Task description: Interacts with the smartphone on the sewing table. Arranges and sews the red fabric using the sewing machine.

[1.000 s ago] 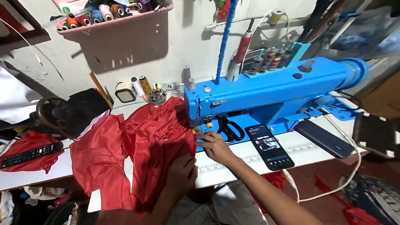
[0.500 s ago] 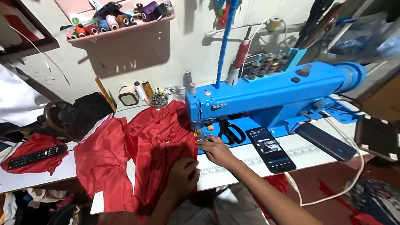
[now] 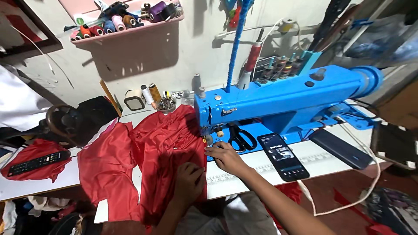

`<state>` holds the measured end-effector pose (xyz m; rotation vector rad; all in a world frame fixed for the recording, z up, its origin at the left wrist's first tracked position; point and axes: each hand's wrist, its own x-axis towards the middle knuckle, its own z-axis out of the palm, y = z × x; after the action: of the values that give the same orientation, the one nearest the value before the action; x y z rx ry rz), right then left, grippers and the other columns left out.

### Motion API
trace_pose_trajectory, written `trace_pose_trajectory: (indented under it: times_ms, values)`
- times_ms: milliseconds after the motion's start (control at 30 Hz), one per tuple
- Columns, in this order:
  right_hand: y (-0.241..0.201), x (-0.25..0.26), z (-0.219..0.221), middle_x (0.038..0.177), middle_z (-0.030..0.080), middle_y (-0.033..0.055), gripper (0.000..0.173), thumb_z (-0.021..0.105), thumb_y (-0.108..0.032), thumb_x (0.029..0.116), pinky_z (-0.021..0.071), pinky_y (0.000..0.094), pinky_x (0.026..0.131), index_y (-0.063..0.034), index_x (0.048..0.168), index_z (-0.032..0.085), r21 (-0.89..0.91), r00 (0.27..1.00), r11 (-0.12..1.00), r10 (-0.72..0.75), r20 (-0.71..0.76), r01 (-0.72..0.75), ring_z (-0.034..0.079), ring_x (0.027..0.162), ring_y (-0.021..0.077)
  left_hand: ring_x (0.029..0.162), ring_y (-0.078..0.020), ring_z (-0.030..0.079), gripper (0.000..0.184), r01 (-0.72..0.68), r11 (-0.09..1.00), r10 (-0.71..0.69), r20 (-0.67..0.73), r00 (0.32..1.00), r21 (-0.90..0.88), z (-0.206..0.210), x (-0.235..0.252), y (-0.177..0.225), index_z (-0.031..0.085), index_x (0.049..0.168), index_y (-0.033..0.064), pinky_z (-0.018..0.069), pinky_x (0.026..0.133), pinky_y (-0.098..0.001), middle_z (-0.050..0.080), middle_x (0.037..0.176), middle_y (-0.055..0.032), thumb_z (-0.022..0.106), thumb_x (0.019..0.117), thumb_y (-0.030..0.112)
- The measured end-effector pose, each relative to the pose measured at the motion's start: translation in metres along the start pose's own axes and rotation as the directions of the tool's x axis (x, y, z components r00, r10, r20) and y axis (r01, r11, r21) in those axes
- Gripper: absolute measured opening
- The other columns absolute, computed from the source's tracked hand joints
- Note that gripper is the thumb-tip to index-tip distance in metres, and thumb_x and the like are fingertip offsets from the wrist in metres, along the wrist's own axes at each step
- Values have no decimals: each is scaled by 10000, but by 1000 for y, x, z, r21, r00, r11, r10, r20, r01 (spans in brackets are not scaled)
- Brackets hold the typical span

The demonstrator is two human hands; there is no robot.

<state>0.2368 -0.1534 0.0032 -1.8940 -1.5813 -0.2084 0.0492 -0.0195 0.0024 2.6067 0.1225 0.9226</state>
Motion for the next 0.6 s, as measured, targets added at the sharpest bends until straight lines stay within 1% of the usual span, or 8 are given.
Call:
trace_pose_trajectory:
  times_ms: [33, 100, 167, 200, 267, 367, 467, 600]
  values:
    - [0, 0, 0, 1275, 729, -2, 400, 491, -8, 933, 501, 510, 928, -164, 1153, 787, -2, 1000, 1000, 0, 1, 0, 654, 1169, 315, 1056, -245, 688, 292, 5, 1000, -5, 5, 1000, 6, 0, 0, 0, 818, 1016, 146, 514, 962, -456, 764, 987, -28, 592, 968, 325]
    - [0, 0, 0, 1278, 728, 0, 397, 492, -9, 936, 499, 507, 931, -163, 1153, 787, -3, 1000, 1000, -2, 2, 2, 653, 1168, 316, 1037, -261, 698, 384, 19, 1000, -19, 19, 1000, 24, -2, 1, 2, 799, 1058, 122, 514, 954, -479, 768, 997, -46, 606, 960, 438]
    - [-1, 0, 0, 1280, 727, -3, 396, 494, -10, 936, 499, 503, 931, -165, 1152, 788, -7, 1000, 1000, -1, 1, 1, 652, 1169, 315, 1004, -259, 704, 464, 36, 998, -38, 49, 998, 51, -3, 3, 3, 771, 1097, 104, 514, 946, -496, 765, 981, -45, 630, 925, 511]
    - [-1, 0, 0, 1281, 727, -3, 395, 494, -11, 938, 499, 504, 931, -166, 1153, 787, -9, 1000, 1000, -1, 3, 1, 651, 1172, 316, 995, -260, 709, 455, 41, 997, -46, 67, 997, 67, -3, 3, 4, 760, 1117, 98, 515, 944, -504, 764, 978, -45, 653, 911, 489]
    - [-2, 0, -1, 1279, 727, -3, 395, 495, -12, 939, 499, 504, 933, -166, 1155, 787, -15, 1000, 1000, 0, 8, 0, 650, 1174, 317, 996, -253, 711, 358, 48, 996, -54, 77, 996, 78, -2, 3, 6, 755, 1124, 105, 520, 939, -496, 763, 984, -38, 676, 897, 369]
    - [-2, 0, -1, 1283, 725, -3, 396, 494, -12, 939, 496, 508, 938, -165, 1159, 785, -15, 1000, 1000, 2, 16, -2, 645, 1182, 320, 1024, -234, 711, 248, 43, 997, -46, 66, 997, 58, -2, 3, 4, 775, 1086, 133, 525, 943, -472, 766, 1002, -28, 638, 913, 246]
    - [-2, 1, -2, 1283, 725, -3, 400, 490, -13, 939, 493, 507, 942, -168, 1161, 785, -16, 1000, 1000, 4, 19, -4, 644, 1181, 321, 1004, -209, 711, 228, 8, 998, -10, 36, 999, 62, 0, 2, 1, 795, 1039, 170, 524, 933, -447, 764, 972, -11, 606, 926, 228]
    - [-1, 0, 0, 1282, 725, -4, 401, 488, -17, 941, 492, 502, 947, -168, 1164, 785, -20, 1000, 1000, -1, 13, 1, 646, 1177, 314, 997, -201, 708, 242, -1, 998, 0, 20, 1000, 70, 1, 0, 0, 813, 995, 169, 519, 935, -442, 763, 953, -4, 590, 939, 246]
